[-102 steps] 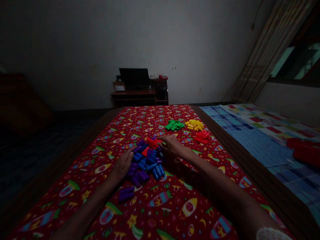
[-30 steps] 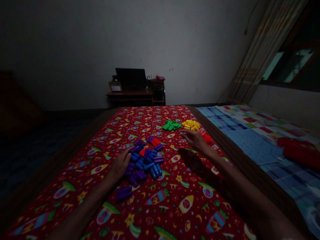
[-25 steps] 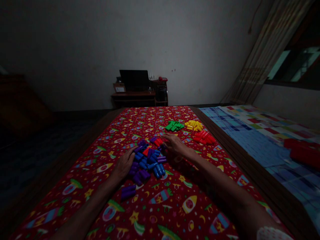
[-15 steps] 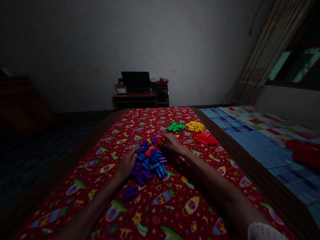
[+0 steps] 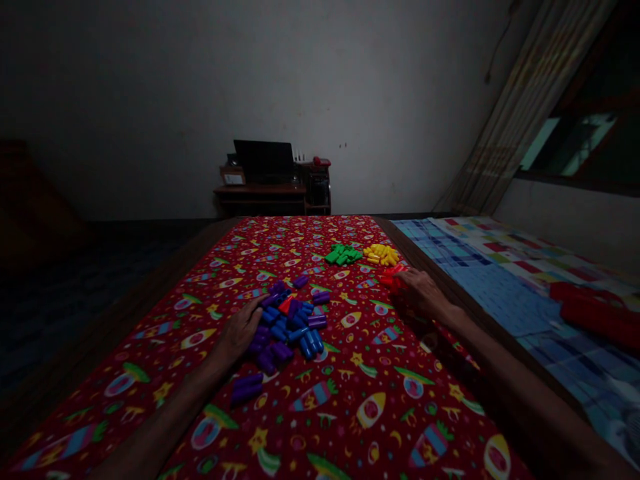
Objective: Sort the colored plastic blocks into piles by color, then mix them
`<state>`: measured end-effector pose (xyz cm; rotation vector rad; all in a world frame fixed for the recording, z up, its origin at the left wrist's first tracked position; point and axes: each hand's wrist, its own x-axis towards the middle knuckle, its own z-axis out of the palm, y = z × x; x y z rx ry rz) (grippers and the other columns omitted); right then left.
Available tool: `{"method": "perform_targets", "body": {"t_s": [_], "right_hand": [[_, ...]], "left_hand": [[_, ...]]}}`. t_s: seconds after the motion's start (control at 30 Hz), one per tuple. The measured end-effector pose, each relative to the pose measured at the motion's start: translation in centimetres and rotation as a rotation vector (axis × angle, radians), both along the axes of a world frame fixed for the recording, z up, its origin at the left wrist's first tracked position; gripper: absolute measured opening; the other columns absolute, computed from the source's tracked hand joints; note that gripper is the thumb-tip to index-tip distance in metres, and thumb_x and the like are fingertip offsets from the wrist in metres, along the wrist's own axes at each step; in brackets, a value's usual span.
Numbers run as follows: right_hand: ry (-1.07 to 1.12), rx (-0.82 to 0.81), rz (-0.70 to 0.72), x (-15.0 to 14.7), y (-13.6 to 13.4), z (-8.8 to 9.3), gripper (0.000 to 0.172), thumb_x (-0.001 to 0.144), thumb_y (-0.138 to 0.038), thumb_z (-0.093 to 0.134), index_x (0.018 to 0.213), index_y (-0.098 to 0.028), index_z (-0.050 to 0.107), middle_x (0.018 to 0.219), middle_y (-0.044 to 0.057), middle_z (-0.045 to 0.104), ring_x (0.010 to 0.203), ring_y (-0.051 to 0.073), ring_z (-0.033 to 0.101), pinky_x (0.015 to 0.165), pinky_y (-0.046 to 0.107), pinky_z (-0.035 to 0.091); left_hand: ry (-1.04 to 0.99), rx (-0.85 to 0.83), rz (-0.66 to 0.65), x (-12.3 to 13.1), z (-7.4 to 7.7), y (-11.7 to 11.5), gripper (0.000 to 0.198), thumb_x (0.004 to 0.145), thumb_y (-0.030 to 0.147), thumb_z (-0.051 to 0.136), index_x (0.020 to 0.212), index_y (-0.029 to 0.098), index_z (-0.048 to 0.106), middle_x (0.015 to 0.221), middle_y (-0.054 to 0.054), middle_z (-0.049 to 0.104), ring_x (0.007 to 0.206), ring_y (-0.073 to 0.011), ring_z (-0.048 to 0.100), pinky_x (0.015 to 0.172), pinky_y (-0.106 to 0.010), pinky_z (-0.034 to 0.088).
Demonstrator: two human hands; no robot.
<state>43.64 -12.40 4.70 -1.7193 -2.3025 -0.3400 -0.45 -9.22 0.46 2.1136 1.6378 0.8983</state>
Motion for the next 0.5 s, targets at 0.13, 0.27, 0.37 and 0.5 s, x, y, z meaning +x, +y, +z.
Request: {"method": "perform_targets", "body": {"t_s": [0.13,0.27,0.37,0.5], "right_hand": [[0.083,0.033,0.015,0.2,-0.2,-1.0,0.026,0.088,-0.015,0.051,0.109,-0.016,0.066,0.108,0.013,0.069,0.097,0.023,0.06,0.079,0.031,0.042],[0.212,0.056,0.128,-2.3,0.3,-0.3,0.021,0.089,-0.019,0.053,0.103,-0.016,0.068,0.104,0.013,0.07,0.093,0.022,0.062,0.081,0.031,0.044],[0.284,0.048,0.224,-6.8,1.3,0.2,0.021,0.091,-0.019,0.05,0.101,-0.015,0.068,0.096,0.012,0.071,0.085,0.02,0.063,0.079,0.03,0.044],[0.301,-0.107,0.403,-15.1,3.4,0.0,0.025,0.094,-0.026,0.049,0.108,-0.016,0.067,0.094,0.012,0.071,0.081,0.019,0.063,0.072,0.027,0.042]], "left_hand": [[0.005,-0.003,0.003,0.0,0.0,-0.1,0.057,0.083,0.043,0.032,0.125,0.016,0.06,0.122,-0.009,0.067,0.108,-0.0264,0.064,0.096,-0.041,0.049],[0.005,-0.007,0.001,-0.1,-0.1,0.0,0.06,0.082,0.045,0.031,0.125,0.013,0.06,0.121,-0.011,0.067,0.109,-0.0265,0.063,0.097,-0.041,0.049],[0.011,-0.013,0.004,-0.2,-0.2,0.1,0.058,0.082,0.044,0.031,0.121,0.015,0.062,0.117,-0.011,0.069,0.105,-0.0268,0.065,0.095,-0.042,0.05],[0.003,-0.017,-0.011,-0.1,0.0,0.0,0.059,0.083,0.045,0.031,0.124,0.015,0.06,0.118,-0.01,0.068,0.104,-0.0267,0.065,0.095,-0.042,0.05]]}}
